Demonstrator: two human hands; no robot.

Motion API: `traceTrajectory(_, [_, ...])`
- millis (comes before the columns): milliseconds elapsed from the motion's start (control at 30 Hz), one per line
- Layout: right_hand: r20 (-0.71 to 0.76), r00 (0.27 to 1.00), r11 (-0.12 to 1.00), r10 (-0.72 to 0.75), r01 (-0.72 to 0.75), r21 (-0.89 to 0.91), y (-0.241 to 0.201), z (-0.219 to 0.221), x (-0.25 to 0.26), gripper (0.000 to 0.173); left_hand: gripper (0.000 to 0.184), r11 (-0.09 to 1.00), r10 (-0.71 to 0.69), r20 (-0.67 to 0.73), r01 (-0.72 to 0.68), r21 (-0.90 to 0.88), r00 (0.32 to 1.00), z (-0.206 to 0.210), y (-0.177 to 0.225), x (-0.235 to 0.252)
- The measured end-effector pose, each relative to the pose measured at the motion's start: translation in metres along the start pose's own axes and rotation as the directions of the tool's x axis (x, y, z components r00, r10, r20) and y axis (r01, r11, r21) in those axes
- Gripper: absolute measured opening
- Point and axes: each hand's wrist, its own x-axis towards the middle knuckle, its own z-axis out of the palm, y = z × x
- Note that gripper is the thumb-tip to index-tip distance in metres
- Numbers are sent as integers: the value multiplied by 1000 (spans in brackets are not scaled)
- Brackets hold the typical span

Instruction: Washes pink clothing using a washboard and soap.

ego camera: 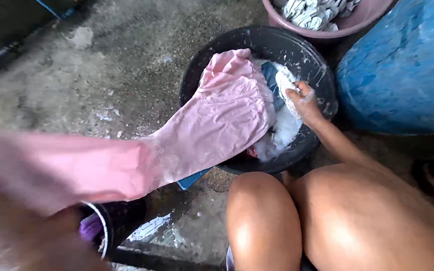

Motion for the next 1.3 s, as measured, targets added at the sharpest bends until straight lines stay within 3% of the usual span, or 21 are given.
traceTrajectory(33, [-23, 998, 999, 50, -50, 19, 2, 3, -1, 42, 39, 998, 57, 71, -56, -16, 996, 49, 10, 12])
traceTrajectory(100, [-70, 979, 972, 190, -177, 158, 6, 10, -7, 34, 31, 996, -91, 223, 83, 45, 971, 151, 59, 26])
traceTrajectory(167, [-50, 937, 897, 346, -315, 311, 14, 14, -12, 28, 39, 978, -209, 479, 183, 102, 852, 197, 60, 35])
traceTrajectory(200, [-18, 899, 842, 438, -404, 357, 20, 14, -14, 32, 42, 973, -219, 522, 147, 177, 824, 199, 44, 38])
traceTrajectory(267, [6, 835, 768, 550, -509, 390, 36, 17, -14, 35, 42, 932, -253, 438, 97, 348, 863, 178, -3, 41])
traceTrajectory(333, [91, 775, 677, 625, -596, 432, 42, 22, -15, 46, 47, 849, -362, 235, 215, 484, 902, 144, -53, 32])
traceTrajectory(433, [231, 740, 608, 631, -657, 446, 34, 45, -15, 44, 60, 660, -593, 12, 478, 580, 805, 121, -98, 6])
traceTrajectory(500, [307, 740, 638, 598, -672, 376, 34, 62, -15, 43, 68, 580, -627, -42, 502, 641, 778, 127, -112, -7])
traceTrajectory(567, [275, 770, 731, 576, -635, 248, 31, 71, -13, 38, 67, 542, -591, -90, 477, 692, 802, 137, -111, -11])
traceTrajectory(667, [186, 857, 867, 480, -496, 50, 19, 66, -2, 31, 43, 502, -580, -70, 424, 754, 811, 150, -98, -6])
traceTrajectory(733, [152, 927, 940, 342, -337, -55, -4, 60, 15, 31, 36, 567, -587, -38, 444, 694, 808, 150, -95, -1])
traceTrajectory(833, [141, 989, 993, 39, -23, -112, -59, 52, 48, 30, 31, 766, -433, -69, 408, 497, 899, 146, -91, -2])
traceTrajectory(967, [74, 951, 939, -301, 309, -151, -112, 18, 95, 32, 26, 873, -189, -154, 238, 426, 970, 168, -48, -26])
traceTrajectory(1067, [8, 965, 952, -263, 260, -162, -107, -21, 117, 27, 23, 851, -181, -158, 235, 470, 971, 195, -44, -55])
traceTrajectory(1167, [-7, 999, 924, 31, -32, -382, -71, -42, 115, 38, 29, 781, -363, -101, 362, 509, 926, 219, -60, -78])
traceTrajectory(1233, [-27, 994, 867, 108, -108, -486, -58, -27, 102, 45, 43, 739, -430, -81, 401, 542, 899, 226, -68, -84])
traceTrajectory(1300, [-8, 1000, 930, -27, 22, -367, -64, 22, 73, 40, 58, 718, -431, -80, 395, 573, 899, 231, -67, -76])
